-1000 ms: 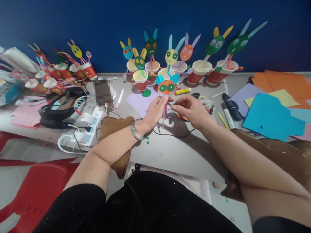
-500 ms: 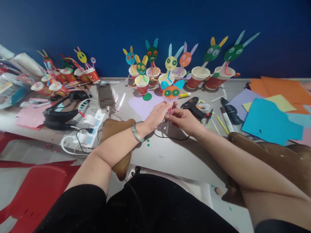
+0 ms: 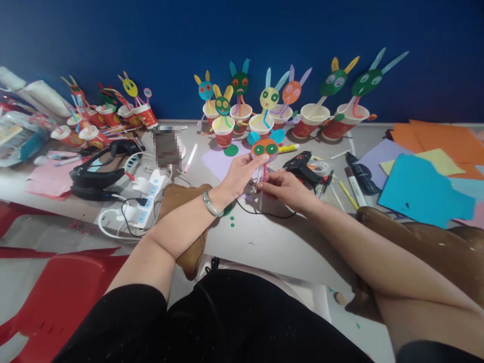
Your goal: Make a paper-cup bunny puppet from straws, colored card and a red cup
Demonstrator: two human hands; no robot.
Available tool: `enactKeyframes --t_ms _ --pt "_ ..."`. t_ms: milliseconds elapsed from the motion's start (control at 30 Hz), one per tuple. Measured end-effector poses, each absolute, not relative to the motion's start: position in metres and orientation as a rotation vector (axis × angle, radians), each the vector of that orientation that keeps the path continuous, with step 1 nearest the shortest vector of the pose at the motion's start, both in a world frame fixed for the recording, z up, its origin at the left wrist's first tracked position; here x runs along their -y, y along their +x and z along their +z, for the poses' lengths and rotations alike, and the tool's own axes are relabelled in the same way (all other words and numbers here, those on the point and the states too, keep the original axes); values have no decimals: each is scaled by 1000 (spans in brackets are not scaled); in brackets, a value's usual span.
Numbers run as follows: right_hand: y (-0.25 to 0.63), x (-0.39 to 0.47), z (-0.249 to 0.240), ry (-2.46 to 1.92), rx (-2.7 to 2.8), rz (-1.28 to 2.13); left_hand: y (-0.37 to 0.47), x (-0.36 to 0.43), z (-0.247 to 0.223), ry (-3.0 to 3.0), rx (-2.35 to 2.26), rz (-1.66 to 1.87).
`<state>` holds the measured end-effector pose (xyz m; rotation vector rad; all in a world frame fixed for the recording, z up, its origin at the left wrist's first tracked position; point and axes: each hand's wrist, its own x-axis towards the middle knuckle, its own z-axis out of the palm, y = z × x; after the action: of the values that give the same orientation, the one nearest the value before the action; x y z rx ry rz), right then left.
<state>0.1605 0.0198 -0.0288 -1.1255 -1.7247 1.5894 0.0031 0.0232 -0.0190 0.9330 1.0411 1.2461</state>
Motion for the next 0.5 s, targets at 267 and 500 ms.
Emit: enactKeyframes --t_ms 267,500 --pt "161 -20 -32 -1107 1729 1617 2 -24 -20 1002 -996 1318" --pt "159 -18 -28 -1083 1731 1634 2 -21 -21 1049 -983 1307"
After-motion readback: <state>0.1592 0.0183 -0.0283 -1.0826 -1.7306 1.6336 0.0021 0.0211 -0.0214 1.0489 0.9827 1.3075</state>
